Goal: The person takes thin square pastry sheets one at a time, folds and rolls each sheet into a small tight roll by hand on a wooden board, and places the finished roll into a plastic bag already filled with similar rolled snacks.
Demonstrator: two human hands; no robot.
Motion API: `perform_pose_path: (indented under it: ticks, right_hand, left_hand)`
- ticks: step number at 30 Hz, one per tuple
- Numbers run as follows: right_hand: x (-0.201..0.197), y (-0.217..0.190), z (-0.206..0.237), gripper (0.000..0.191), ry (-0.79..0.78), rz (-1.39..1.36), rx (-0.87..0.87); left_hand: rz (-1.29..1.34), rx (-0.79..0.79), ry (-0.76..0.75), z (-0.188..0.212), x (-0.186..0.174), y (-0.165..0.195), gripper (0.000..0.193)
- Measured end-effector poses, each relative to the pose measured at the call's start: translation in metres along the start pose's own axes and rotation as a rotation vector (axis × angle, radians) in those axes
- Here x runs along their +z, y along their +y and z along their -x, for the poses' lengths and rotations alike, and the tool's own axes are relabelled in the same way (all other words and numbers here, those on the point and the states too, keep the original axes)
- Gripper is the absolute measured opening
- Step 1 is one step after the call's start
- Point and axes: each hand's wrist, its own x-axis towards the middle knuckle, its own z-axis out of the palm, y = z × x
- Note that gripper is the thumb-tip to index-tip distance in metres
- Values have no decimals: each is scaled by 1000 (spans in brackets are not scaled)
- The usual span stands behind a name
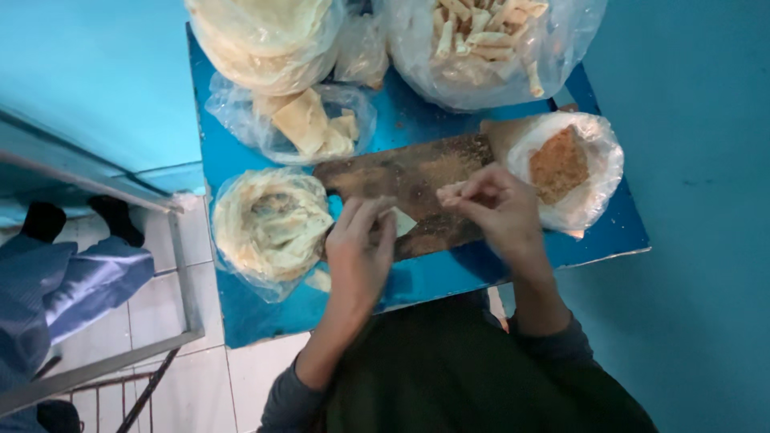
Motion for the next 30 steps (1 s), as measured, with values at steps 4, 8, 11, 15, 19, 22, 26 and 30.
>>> perform_pose_path:
  ticks: [4, 8, 11, 15, 19, 22, 26, 30]
  right_hand:
    - [-11, 1, 6, 20, 19, -127, -49]
    - [-17, 6, 8, 22, 9, -68, -23]
    - [-16, 8, 7, 21, -16, -70, -24]
    - [-6, 3, 7, 20, -48, -56, 46]
    - [15, -4, 4, 18, -157, -39, 23]
    - [35, -3, 5, 19, -253, -60, -38]
    - [60, 4, 12, 14, -284, -48, 36]
    - [81, 3, 21, 11, -300, 406, -326]
  left_hand:
    - [75, -30, -19, 1, 4, 13, 27]
    - [-53, -28, 25, 9, 6, 12, 29]
    - [-216, -32, 22, 18, 4, 1, 23]
    - [-301, -48, 0, 34, 2, -6, 20]
    - [-409, -56, 10, 40, -3, -6, 24]
    - [-447, -58, 15, 42, -7, -7, 29]
    - [-453, -83, 23, 47, -12, -14, 32]
    - [-447, -64, 45, 50, -17, -20, 34]
